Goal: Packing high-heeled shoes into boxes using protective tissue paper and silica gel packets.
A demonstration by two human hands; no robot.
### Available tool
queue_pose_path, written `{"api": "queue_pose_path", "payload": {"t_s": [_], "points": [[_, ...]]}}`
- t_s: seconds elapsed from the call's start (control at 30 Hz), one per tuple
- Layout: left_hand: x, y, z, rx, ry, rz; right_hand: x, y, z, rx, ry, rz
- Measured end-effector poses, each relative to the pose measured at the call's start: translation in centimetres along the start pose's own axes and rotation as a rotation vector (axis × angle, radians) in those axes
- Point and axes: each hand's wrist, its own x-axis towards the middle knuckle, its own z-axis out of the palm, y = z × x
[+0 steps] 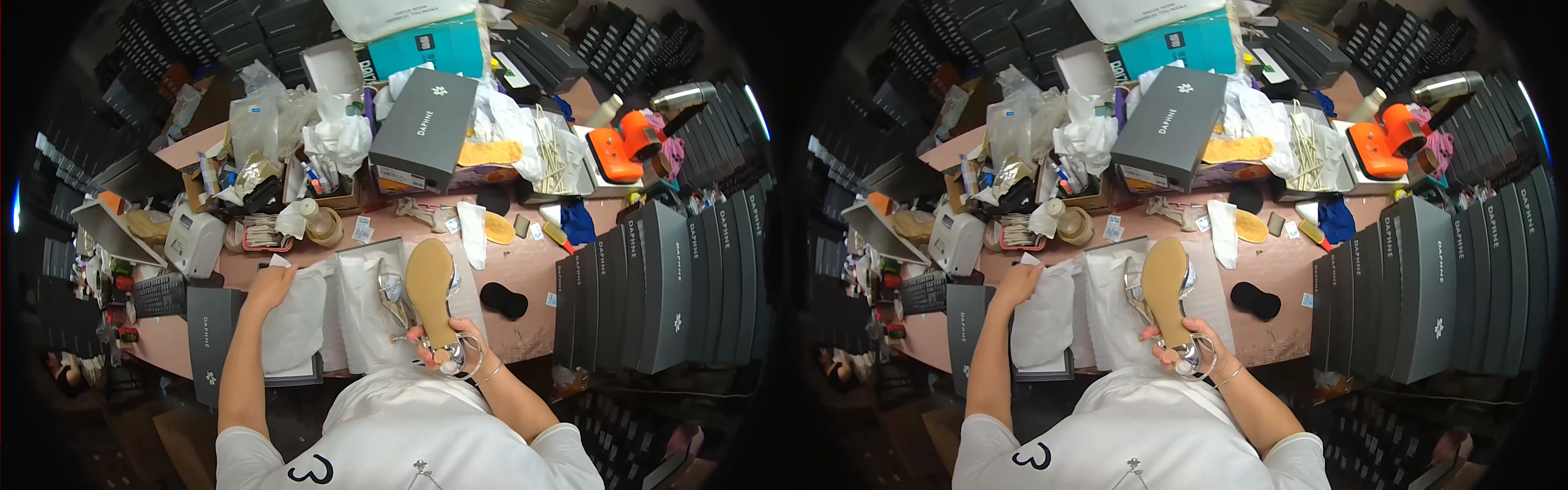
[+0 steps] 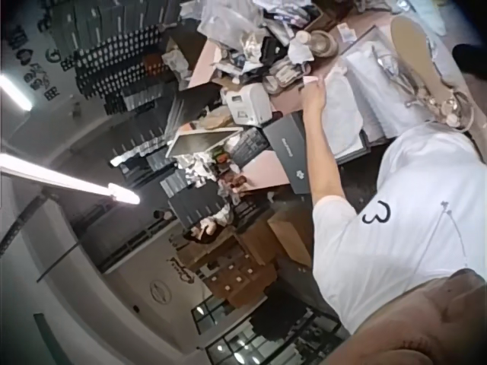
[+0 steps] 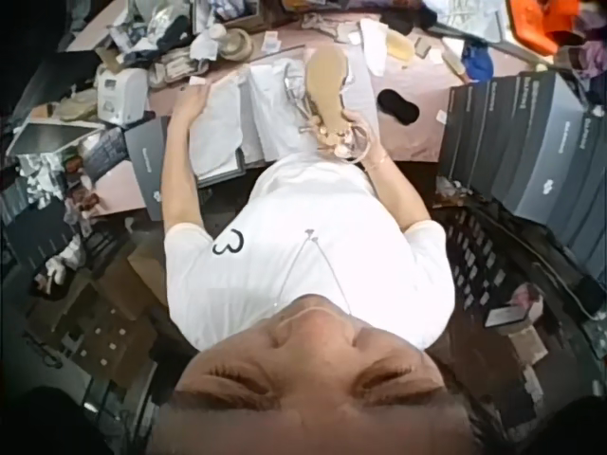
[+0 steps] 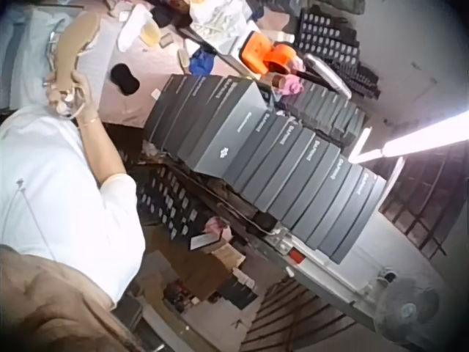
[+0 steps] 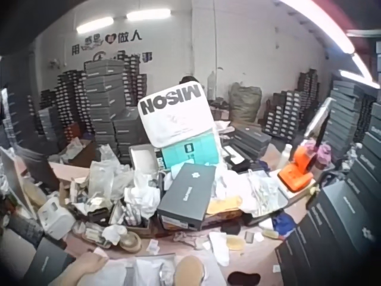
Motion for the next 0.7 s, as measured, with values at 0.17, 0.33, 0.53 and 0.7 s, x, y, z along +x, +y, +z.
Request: {"api": "queue_pose_path", "payload": {"t_s": [0.17, 0.33, 0.53, 0.7], "points": [[-8.0, 4.6, -5.5, -0.184, 0.352, 0.143, 0.4, -0.1, -2.3, 0.144, -0.082, -0.081], [-10.0, 4.6, -0.1, -0.060, 0.160, 0.182, 1.1, 0.1, -1.3, 0.111, -0.089, -0.087], [-11.6, 6.9, 0.7, -0.249, 0.426, 0.444, 0.3, 0.9, -0.6, -0.130, 0.068, -0.127], [-12.1, 9.8, 6.4, -1.200, -0.534, 0.408, 0.8, 1.8, 2.3, -0.211, 0.127, -0.037]]}}
